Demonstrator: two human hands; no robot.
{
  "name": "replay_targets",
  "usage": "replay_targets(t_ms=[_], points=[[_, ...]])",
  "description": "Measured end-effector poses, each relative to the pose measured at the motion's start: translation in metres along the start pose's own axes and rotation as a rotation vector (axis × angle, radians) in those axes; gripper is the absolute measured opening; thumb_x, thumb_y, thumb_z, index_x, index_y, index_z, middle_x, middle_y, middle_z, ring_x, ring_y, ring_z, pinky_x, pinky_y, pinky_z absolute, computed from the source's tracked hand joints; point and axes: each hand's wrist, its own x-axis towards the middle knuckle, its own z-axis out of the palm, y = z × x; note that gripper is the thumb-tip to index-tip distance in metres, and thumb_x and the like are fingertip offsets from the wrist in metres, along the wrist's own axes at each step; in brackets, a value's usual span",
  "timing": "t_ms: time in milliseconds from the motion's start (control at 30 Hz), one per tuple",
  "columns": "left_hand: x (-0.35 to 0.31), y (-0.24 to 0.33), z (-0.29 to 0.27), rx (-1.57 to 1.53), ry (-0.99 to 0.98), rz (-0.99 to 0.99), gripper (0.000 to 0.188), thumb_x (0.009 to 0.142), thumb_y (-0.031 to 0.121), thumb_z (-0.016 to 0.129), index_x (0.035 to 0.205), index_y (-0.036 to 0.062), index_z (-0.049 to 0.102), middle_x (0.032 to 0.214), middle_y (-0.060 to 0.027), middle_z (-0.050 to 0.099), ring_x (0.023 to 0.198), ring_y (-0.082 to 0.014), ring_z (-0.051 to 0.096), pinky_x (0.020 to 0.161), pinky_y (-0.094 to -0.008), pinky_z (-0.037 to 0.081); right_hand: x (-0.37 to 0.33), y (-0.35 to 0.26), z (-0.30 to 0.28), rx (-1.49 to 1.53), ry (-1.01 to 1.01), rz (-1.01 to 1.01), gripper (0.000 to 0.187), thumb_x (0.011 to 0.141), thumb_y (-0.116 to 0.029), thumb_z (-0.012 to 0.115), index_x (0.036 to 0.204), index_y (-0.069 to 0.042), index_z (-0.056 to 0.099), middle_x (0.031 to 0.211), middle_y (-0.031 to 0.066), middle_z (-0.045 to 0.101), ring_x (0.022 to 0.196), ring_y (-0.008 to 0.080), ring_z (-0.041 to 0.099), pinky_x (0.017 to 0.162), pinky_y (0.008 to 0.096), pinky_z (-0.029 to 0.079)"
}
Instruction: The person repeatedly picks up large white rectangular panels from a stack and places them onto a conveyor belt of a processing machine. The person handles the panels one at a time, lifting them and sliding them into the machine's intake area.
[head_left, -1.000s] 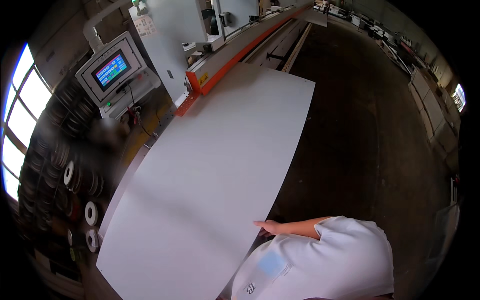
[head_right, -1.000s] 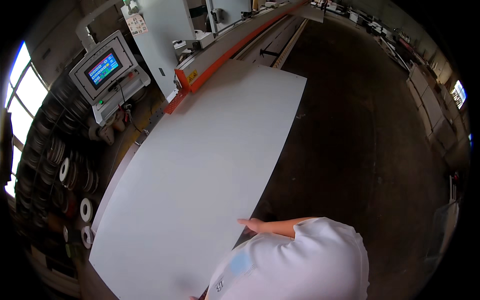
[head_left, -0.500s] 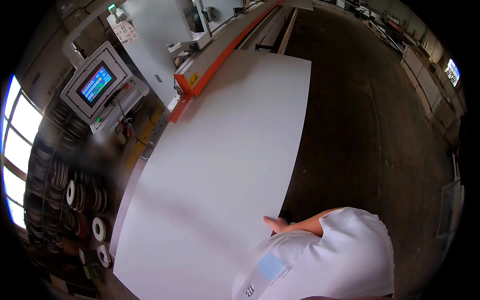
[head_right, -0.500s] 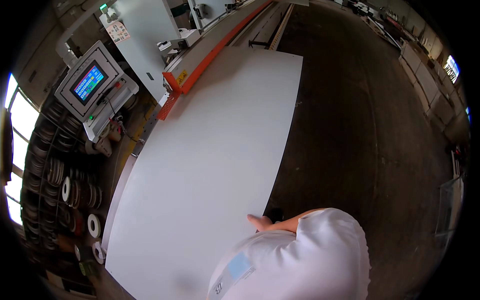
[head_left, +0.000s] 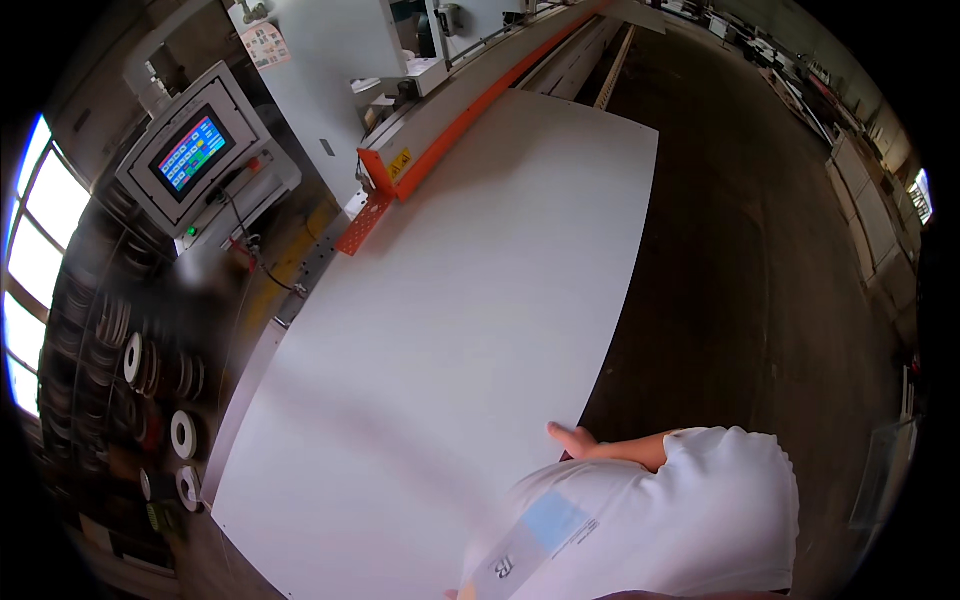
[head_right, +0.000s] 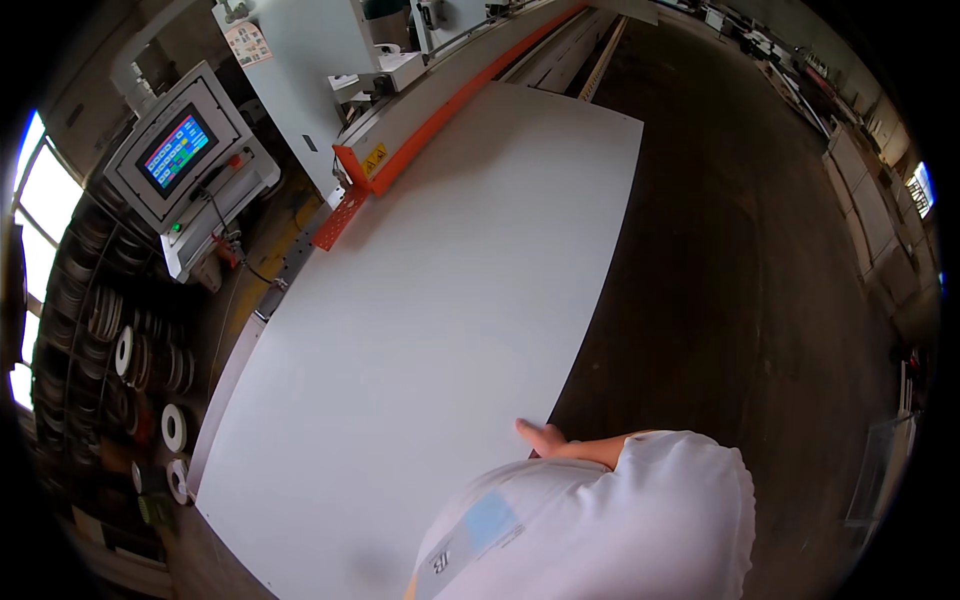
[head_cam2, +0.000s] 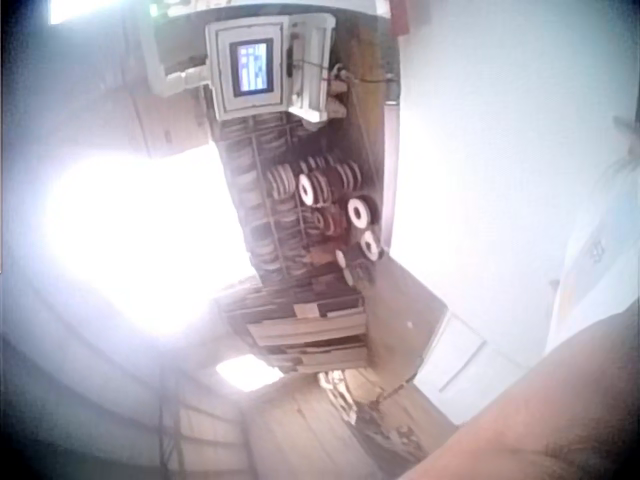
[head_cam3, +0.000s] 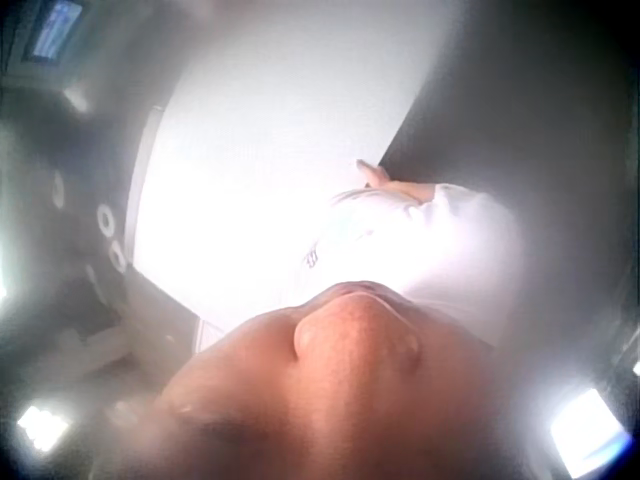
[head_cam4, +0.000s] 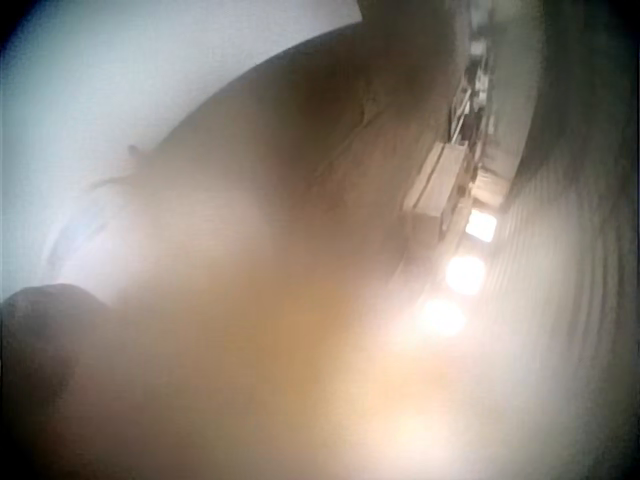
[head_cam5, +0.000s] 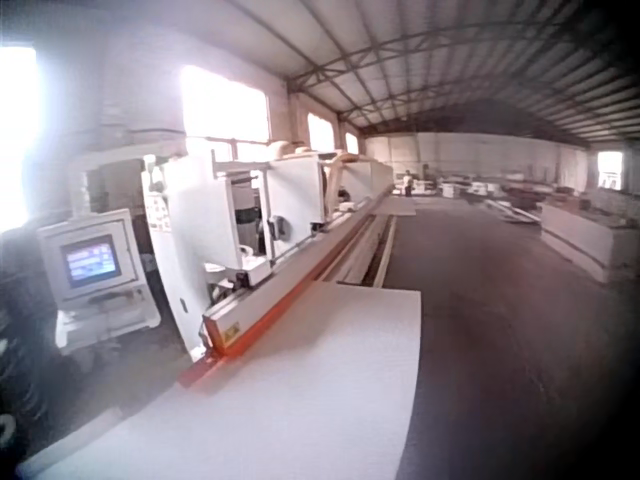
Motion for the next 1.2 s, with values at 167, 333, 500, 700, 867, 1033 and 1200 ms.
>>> replay_targets(t_ms=[167,333,500,700,867,1033,1200], points=[[-0.006,-0.013,0.01,0.0,0.007,0.008,0.04,0.097,0.046,0.051,0.103,0.007,0.055,0.081,-0.0068,0.056,0.074,-0.0189,0.054,0.067,-0.0351,0.047,0.032,-0.006,-0.021,0.095,0.149,-0.18,0.075,0.082,-0.067,0.059,0.1,0.005,0.068,0.094,0.0137,0.069,0.089,0.023,0.065,0.079,0.0371,0.05],[-0.017,-0.027,-0.003,-0.003,0.006,0.023,0.04,0.096,0.047,0.051,0.1,0.007,0.055,0.077,-0.0062,0.055,0.07,-0.0183,0.053,0.064,-0.0339,0.047,0.02,-0.038,-0.024,0.339,0.252,-0.102,0.086,0.08,-0.07,0.059,0.118,0.007,0.059,0.109,0.0116,0.065,0.098,0.0212,0.061,0.085,0.0352,0.047],[-0.038,-0.051,-0.049,-0.029,0.015,0.04,0.041,0.096,0.048,0.052,0.098,0.007,0.055,0.073,-0.0056,0.055,0.066,-0.0176,0.052,0.062,-0.0327,0.047,-0.02,-0.039,0.004,0.361,0.145,0.039,0.087,0.083,-0.068,0.058,0.136,0.001,0.047,0.136,0.0113,0.053,0.127,0.0233,0.048,0.107,0.037,0.035],[-0.078,-0.104,-0.156,0.027,0.092,0.202,0.042,0.096,0.049,0.052,0.095,0.0069,0.056,0.068,-0.0048,0.054,0.062,-0.0169,0.052,0.058,-0.0313,0.047,-0.05,0.019,0.067,0.34,-0.137,0.161,0.068,0.083,-0.068,0.058,0.121,-0.012,0.058,0.113,0.005,0.064,0.103,0.0186,0.059,0.089,0.0392,0.045],[-0.13,-0.073,-0.187,-0.457,0.17,0.046,0.043,0.095,0.049,0.055,0.088,0.0071,0.053,0.065,-0.0035,0.05,0.056,-0.0156,0.048,0.053,-0.0304,0.045,-0.049,0.064,0.103,0.25,-0.252,0.253,0.063,0.082,-0.069,0.059,0.116,-0.016,0.059,0.106,0.0039,0.064,0.095,0.0201,0.059,0.08,0.039,0.047],[-0.142,-0.068,-0.212,-0.51,0.211,0.086,0.039,0.095,0.045,0.058,0.089,0.0077,0.053,0.065,-0.0034,0.05,0.056,-0.0141,0.048,0.052,-0.0274,0.044,-0.063,0.073,0.13,0.177,-0.381,0.272,0.063,0.086,-0.065,0.058,0.121,-0.013,0.056,0.109,0.0095,0.063,0.1,0.0236,0.059,0.081,0.0391,0.049],[-0.128,-0.06,-0.217,-0.21,0.174,0.136,0.034,0.096,0.041,0.057,0.089,0.0083,0.052,0.065,-0.0006,0.047,0.057,-0.011,0.048,0.051,-0.0255,0.042,-0.068,0.075,0.14,0.259,-0.396,0.245,0.064,0.091,-0.059,0.056,0.131,-0.009,0.051,0.111,0.0117,0.062,0.106,0.0274,0.06,0.086,0.0417,0.052]])
